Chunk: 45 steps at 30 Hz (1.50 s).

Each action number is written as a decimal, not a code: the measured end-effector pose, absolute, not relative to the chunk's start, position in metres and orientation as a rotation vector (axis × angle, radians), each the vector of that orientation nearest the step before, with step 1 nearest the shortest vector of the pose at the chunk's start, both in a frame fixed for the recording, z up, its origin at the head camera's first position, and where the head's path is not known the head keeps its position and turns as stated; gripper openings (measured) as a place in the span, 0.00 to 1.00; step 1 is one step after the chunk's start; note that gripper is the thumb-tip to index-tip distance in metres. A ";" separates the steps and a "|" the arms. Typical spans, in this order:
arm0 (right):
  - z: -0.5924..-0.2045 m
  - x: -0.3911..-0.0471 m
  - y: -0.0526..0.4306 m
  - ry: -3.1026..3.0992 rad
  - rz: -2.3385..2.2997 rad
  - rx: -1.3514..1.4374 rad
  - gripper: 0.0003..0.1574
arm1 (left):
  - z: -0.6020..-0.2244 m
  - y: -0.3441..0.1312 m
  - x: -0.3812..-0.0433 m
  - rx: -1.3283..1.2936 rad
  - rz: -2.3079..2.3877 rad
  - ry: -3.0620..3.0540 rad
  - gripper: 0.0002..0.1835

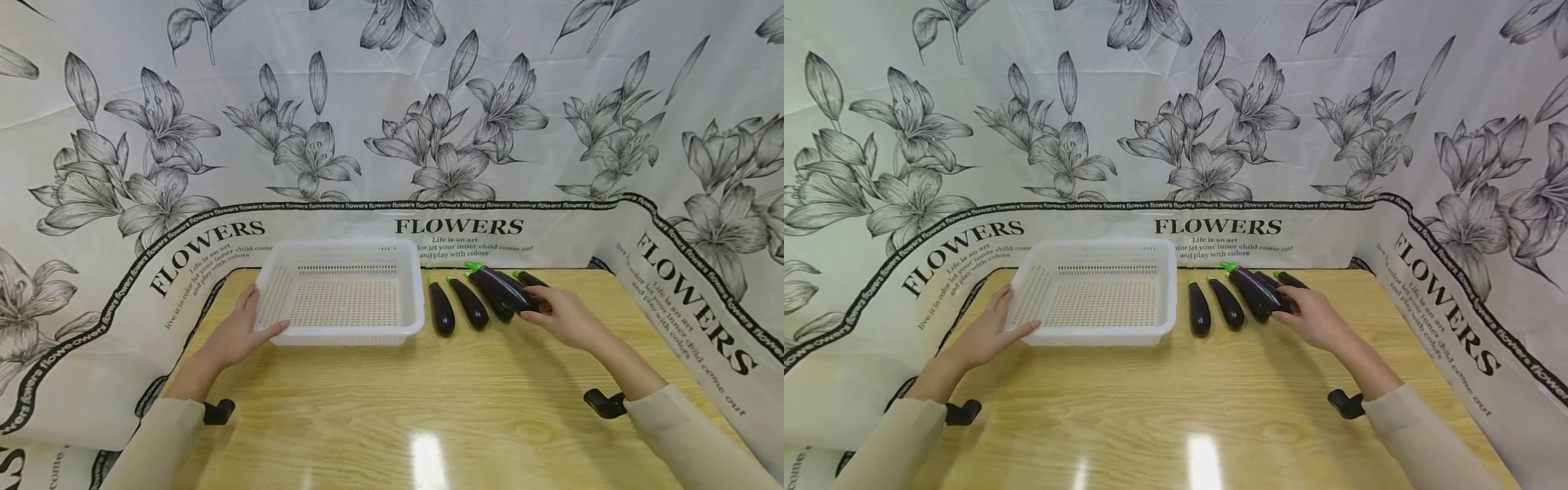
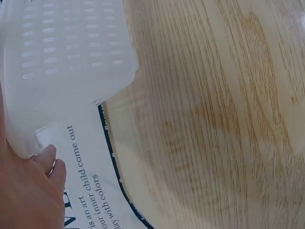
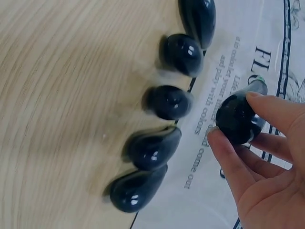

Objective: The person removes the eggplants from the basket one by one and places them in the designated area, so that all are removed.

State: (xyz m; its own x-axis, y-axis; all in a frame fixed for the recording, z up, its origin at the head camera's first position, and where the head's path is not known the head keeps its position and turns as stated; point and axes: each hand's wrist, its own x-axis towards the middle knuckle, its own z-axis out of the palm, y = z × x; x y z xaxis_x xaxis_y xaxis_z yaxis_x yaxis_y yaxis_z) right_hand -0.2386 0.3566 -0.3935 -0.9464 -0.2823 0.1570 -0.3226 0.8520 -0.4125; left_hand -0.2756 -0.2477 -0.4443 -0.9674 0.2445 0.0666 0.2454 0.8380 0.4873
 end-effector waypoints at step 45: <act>-0.444 -0.283 0.494 -3.101 0.565 -0.115 0.38 | -0.441 -0.240 -0.277 -0.416 -0.780 -3.005 0.62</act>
